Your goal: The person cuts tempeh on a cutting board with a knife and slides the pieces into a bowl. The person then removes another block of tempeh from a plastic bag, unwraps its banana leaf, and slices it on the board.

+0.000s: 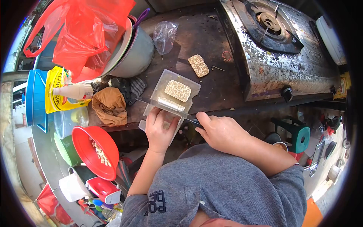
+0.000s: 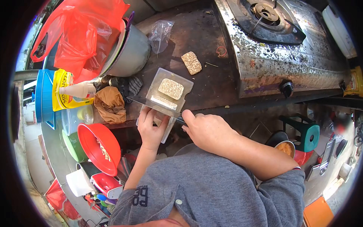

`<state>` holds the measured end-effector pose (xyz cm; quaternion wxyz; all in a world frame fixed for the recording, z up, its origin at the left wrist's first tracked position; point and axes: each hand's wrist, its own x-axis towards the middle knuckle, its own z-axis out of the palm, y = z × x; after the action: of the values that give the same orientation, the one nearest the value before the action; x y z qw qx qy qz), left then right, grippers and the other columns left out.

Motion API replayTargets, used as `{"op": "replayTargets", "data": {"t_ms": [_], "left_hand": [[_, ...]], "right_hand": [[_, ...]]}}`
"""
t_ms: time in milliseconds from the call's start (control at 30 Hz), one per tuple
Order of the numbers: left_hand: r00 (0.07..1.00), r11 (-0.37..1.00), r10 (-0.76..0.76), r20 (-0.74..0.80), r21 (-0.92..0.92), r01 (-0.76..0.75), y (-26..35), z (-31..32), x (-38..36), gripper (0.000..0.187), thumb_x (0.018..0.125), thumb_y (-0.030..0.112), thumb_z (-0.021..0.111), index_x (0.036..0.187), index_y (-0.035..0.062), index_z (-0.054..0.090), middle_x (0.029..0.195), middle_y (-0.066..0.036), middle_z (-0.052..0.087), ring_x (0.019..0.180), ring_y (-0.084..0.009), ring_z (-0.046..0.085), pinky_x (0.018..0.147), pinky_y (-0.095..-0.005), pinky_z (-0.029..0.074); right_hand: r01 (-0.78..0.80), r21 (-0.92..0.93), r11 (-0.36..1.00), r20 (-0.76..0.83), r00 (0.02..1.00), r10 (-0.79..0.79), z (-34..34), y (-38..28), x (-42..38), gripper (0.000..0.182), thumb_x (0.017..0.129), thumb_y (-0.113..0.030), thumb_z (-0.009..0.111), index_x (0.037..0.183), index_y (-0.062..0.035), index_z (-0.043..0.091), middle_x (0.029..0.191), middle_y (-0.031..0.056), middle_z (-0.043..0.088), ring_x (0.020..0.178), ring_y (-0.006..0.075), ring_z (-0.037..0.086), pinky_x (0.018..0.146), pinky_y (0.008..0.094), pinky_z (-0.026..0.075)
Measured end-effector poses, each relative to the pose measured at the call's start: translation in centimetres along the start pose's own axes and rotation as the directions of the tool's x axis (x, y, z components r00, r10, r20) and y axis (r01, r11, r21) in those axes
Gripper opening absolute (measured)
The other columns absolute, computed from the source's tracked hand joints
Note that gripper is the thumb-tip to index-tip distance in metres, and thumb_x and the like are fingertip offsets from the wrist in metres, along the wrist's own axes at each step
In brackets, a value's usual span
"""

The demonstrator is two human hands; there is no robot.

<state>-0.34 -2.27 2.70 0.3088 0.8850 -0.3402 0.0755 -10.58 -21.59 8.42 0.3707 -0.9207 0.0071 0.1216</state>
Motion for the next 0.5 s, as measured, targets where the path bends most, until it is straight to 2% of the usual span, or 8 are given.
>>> {"op": "replayTargets", "data": {"t_ms": [100, 333, 400, 500], "left_hand": [[1.0, 1.0, 0.009, -0.009, 0.018, -0.009, -0.1, 0.1, -0.1, 0.038, 0.066, 0.015, 0.08, 0.097, 0.0033, 0.063, 0.102, -0.013, 0.059, 0.091, -0.0319, 0.058, 0.079, -0.0406, 0.047], [0.999, 0.998, 0.04, 0.015, 0.04, -0.04, -0.2, 0.0, 0.1, 0.039, 0.067, 0.016, 0.08, 0.099, 0.0024, 0.063, 0.103, -0.013, 0.06, 0.1, -0.0328, 0.058, 0.085, -0.0408, 0.046], [0.999, 0.998, 0.043, 0.029, 0.049, -0.044, -0.4, 0.0, 0.0, 0.039, 0.067, 0.016, 0.08, 0.1, 0.0021, 0.063, 0.104, -0.013, 0.06, 0.102, -0.0332, 0.057, 0.087, -0.0409, 0.046], [0.999, 0.998, 0.051, 0.009, 0.036, -0.051, -0.8, 0.2, 0.0, 0.04, 0.068, 0.018, 0.08, 0.101, 0.0019, 0.064, 0.105, -0.013, 0.061, 0.106, -0.0338, 0.057, 0.09, -0.0407, 0.045]], "right_hand": [[-0.016, -0.004, 1.0, 0.018, 1.0, 0.016, 0.1, -0.2, -0.1, 0.024, 0.091, -0.021, 0.053, 0.095, -0.001, 0.041, 0.07, 0.0215, 0.062, 0.066, 0.0389, 0.064, 0.056, 0.046, 0.051], [-0.06, 0.009, 0.998, 0.137, 0.989, 0.059, 0.0, 0.1, 1.7, 0.024, 0.092, -0.021, 0.052, 0.097, 0.0002, 0.042, 0.071, 0.0232, 0.062, 0.067, 0.0401, 0.064, 0.058, 0.0475, 0.051], [-0.072, 0.029, 0.997, 0.173, 0.983, 0.066, 0.5, 0.6, 2.8, 0.025, 0.092, -0.021, 0.051, 0.099, 0.001, 0.042, 0.073, 0.0243, 0.063, 0.07, 0.0417, 0.064, 0.062, 0.0494, 0.05], [-0.035, 0.025, 0.999, 0.116, 0.993, 0.032, 2.7, 2.2, 4.5, 0.025, 0.093, -0.023, 0.051, 0.099, -0.0008, 0.04, 0.068, 0.0238, 0.062, 0.066, 0.0423, 0.062, 0.058, 0.0494, 0.049]]}}
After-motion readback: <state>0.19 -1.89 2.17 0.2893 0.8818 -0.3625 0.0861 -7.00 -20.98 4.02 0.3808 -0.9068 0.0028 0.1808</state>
